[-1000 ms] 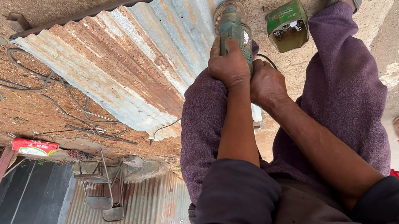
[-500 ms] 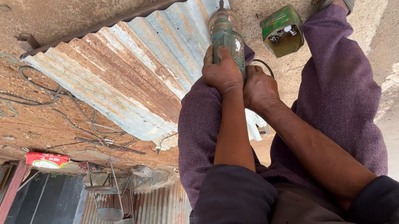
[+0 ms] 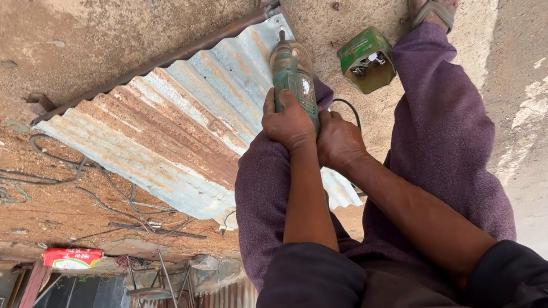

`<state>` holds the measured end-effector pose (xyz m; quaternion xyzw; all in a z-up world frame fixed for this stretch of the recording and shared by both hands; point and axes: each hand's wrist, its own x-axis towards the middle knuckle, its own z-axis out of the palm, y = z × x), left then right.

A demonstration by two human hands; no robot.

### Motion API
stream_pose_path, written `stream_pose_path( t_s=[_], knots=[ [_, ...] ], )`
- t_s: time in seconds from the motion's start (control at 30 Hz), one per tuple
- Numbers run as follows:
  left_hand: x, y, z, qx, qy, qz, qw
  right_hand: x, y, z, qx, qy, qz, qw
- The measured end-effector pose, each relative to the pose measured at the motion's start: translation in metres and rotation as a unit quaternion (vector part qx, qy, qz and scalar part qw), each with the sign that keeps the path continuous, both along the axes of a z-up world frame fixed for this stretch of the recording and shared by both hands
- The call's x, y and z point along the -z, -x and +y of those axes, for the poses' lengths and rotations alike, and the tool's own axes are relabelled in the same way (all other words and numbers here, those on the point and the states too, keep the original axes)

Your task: Drilling holes into a corrugated metal sheet using a power drill.

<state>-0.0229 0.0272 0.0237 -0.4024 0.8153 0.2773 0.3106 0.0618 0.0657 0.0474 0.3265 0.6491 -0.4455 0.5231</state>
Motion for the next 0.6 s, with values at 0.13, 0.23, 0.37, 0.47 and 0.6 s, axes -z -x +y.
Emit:
stream_pose_path(
  t_s=[0.13, 0.23, 0.37, 0.47, 0.6],
  knots=[
    [0.023, -0.025, -0.047, 0.117, -0.011, 0.025, 0.993, 0.005, -0.013, -0.019, 0.032, 0.004, -0.036, 0.999],
    [0.032, -0.03, -0.055, 0.164, -0.029, 0.082, 0.983, 0.023, -0.041, -0.041, 0.054, -0.053, 0.04, 0.996],
    [0.017, -0.016, -0.045, 0.081, -0.054, 0.07, 0.993, 0.006, -0.021, -0.029, 0.067, -0.01, 0.046, 0.997],
    [0.008, -0.006, -0.026, 0.029, -0.092, 0.07, 0.993, -0.005, -0.007, -0.011, 0.093, 0.012, 0.037, 0.995],
    [0.019, -0.01, -0.035, 0.013, -0.057, 0.072, 0.996, -0.008, -0.003, -0.002, 0.102, 0.014, 0.041, 0.994]
  ],
)
